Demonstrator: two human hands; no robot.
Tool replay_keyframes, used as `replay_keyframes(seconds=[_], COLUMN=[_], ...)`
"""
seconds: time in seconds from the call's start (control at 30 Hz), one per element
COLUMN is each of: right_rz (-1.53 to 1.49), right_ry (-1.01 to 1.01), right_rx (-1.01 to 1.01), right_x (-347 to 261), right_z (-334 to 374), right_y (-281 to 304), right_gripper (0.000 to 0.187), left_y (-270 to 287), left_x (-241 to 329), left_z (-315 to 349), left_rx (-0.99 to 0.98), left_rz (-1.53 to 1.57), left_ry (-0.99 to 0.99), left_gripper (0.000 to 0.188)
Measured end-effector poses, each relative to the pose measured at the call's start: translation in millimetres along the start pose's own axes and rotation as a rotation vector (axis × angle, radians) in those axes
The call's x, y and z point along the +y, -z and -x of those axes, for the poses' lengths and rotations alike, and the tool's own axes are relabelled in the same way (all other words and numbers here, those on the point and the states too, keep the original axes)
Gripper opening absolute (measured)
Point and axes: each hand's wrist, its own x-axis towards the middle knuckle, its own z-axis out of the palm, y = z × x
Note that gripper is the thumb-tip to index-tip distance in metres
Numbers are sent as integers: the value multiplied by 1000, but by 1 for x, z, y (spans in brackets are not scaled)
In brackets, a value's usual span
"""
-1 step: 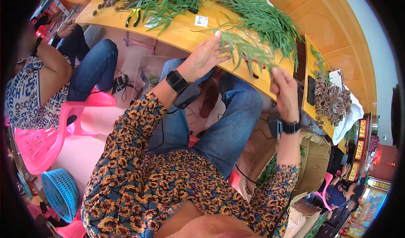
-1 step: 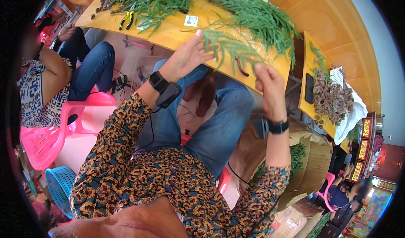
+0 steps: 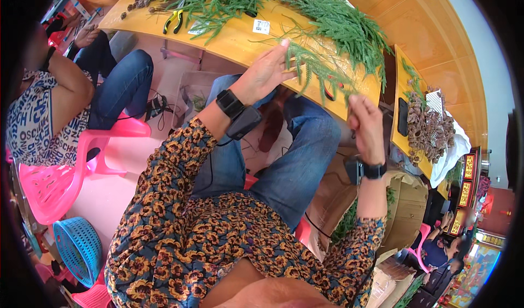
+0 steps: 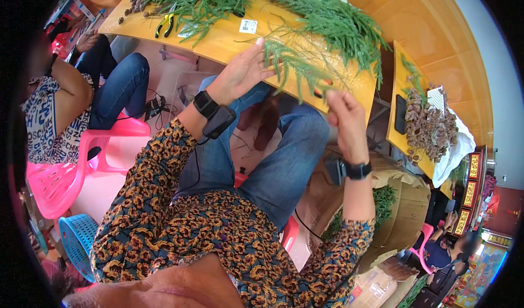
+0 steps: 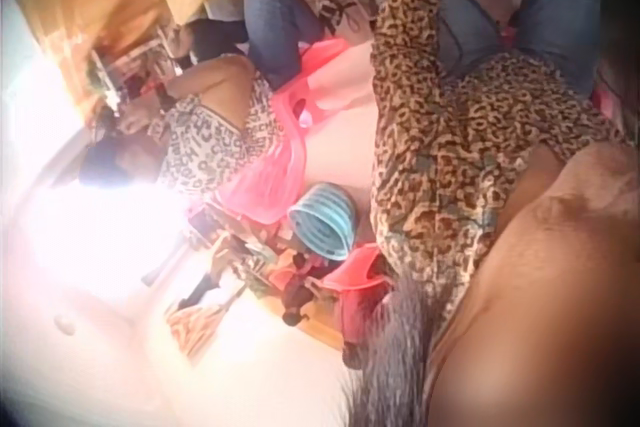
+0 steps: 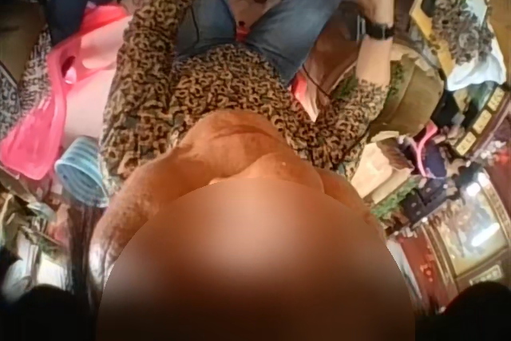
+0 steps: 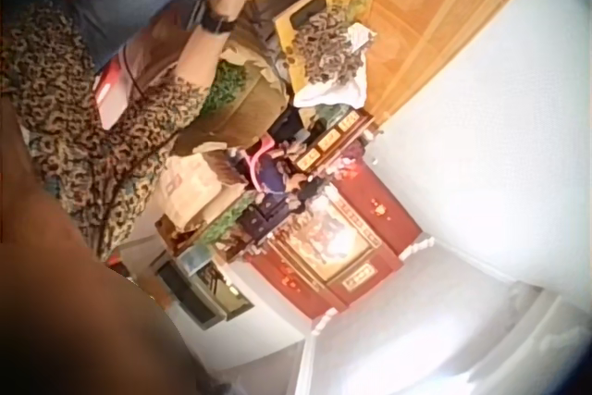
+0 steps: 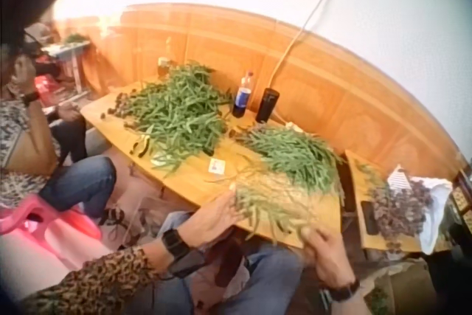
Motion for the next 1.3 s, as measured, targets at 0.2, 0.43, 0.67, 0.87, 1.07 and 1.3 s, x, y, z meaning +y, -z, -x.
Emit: replay_keyframes(seconds=[0.2, 0.43, 0.67, 0.87, 1.07, 1.3], right_rz=[254, 367, 262, 203, 269, 275], right_ry=[19, 237, 310, 626, 877, 873], right_rx=[-76, 35, -183, -4, 178, 101], right_x=[34, -49, -80, -58, -43, 2], right_z=[56, 53, 52, 53, 66, 98], right_y=[10, -24, -40, -46, -47, -59], right_gripper=[18, 26, 26, 18, 17, 18], left_y=[-33, -75, -93, -102, -71, -61], left_x=[-3, 1, -2, 4, -26, 10], left_z=[21, 76, 100, 125, 126, 94], left_rx=[-37, -291, -296, -28, -202, -88], left_rz=[-236, -1033, -1421, -1554, -668, -7], left_ry=[-82, -239, -735, -1311, -283, -271], left_gripper=[35, 29, 22, 27, 38, 40])
